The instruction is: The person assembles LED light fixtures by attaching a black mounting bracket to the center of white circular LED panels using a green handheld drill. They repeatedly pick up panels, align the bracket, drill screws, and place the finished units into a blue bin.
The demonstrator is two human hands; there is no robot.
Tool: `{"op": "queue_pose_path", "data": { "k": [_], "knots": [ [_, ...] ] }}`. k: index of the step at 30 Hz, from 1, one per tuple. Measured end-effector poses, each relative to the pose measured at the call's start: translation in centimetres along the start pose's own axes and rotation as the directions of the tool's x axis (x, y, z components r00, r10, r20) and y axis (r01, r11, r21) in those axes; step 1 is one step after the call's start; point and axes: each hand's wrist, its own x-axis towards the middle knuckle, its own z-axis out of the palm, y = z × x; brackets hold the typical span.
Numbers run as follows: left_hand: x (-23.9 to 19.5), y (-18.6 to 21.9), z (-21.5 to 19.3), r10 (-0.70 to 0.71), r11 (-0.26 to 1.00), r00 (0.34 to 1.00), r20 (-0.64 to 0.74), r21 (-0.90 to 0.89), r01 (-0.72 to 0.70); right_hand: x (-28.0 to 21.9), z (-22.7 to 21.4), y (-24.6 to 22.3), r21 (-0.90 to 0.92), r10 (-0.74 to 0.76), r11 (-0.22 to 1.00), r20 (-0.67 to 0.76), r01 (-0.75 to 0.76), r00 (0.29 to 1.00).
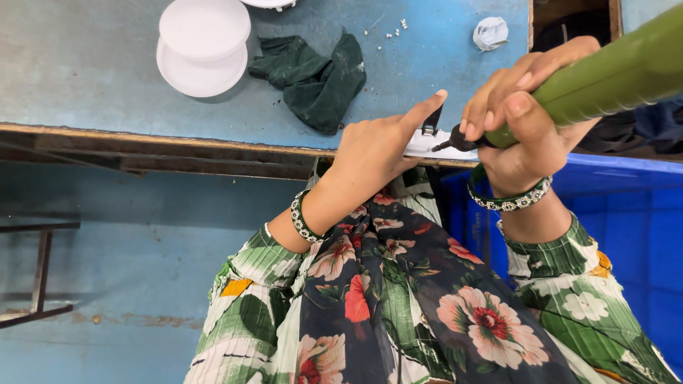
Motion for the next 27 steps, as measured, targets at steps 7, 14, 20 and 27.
{"op": "queue_pose_path", "data": {
  "k": [7,14,20,27],
  "knots": [
    [-0.2,-0.1,0.0,0.017,0.999,1.0,-0.026,-0.04,-0.018,-0.6,-0.9,0.9,0.002,0.003,1.0,-0.021,-0.003,1.0],
    [0.4,-0.5,1.4,0.006,1.0,1.0,0.017,0.014,-0.007,0.6,-1.3,0.9,-0.179,-0.084,0.978,0.124,0.106,0.989],
    [0.8,-1.3,2.0,0.009,0.999,1.0,0.007,0.032,-0.009,-0.3,-0.7,1.7,-0.127,-0.059,0.991,-0.082,0.048,0.995],
    [1.0,-1.6,2.1,0.033,0.995,0.999,-0.032,0.096,-0.03,0.4,-1.9,1.9,-0.144,-0.122,0.98,0.098,0.135,0.988]
  ]
}}
